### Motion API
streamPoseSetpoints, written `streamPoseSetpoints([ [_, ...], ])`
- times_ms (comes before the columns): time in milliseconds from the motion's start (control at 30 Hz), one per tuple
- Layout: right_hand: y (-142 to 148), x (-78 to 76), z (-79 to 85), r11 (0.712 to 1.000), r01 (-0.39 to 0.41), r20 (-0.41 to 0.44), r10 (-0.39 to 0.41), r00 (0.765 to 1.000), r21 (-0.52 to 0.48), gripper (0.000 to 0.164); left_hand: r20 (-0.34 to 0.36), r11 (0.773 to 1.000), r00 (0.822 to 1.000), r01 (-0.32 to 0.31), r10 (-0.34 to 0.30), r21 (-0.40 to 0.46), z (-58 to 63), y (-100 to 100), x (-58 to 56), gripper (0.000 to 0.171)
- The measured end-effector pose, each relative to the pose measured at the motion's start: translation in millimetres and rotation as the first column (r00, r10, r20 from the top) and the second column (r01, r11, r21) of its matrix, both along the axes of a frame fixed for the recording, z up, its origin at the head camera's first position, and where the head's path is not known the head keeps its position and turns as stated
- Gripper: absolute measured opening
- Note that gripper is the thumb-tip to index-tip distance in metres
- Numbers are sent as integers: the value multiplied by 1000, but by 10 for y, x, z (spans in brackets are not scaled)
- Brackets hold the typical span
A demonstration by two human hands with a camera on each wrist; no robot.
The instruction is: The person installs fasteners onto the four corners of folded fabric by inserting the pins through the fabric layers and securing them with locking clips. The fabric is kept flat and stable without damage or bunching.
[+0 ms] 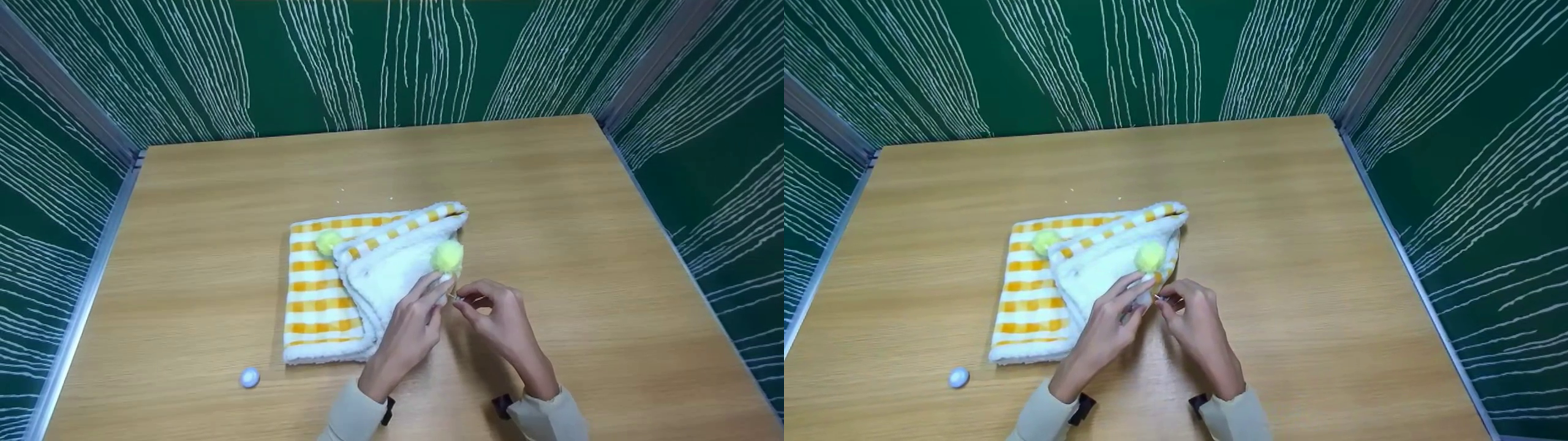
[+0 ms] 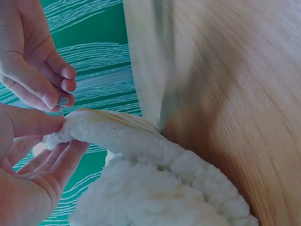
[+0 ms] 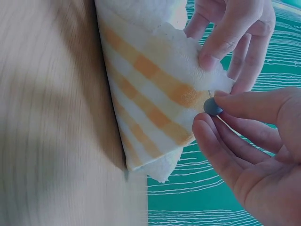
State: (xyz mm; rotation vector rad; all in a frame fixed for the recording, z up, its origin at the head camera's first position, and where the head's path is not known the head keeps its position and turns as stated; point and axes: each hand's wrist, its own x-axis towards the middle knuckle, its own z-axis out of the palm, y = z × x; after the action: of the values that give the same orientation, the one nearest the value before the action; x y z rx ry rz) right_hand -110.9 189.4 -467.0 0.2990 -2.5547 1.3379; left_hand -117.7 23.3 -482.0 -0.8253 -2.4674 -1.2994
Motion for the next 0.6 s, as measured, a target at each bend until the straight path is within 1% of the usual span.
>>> streamPoseSetpoints([
  [133, -15, -8, -22, 1000, 1, 1, -1, 1000, -13, 14, 28, 1000, 1000, 5, -5, -5, -1, -1, 5, 40],
  [233, -25, -9, -44, 1000, -1, -12, 1, 1000, -27, 14, 35, 1000, 999, 11, -10, -8, 1, -1, 7, 39],
  [333, -34, -7, -67, 999, -5, -29, 4, 1000, -45, 15, 11, 1000, 1000, 14, -14, -11, -6, 2, 8, 39],
  [500, -56, -6, -95, 998, -9, -41, 6, 999, -64, 15, -49, 1000, 999, 7, -8, -21, -15, 6, 17, 40],
  [600, -67, -4, -105, 998, 1, -45, -4, 999, -65, 16, -58, 1000, 998, 1, -3, -25, -27, 12, 20, 40],
])
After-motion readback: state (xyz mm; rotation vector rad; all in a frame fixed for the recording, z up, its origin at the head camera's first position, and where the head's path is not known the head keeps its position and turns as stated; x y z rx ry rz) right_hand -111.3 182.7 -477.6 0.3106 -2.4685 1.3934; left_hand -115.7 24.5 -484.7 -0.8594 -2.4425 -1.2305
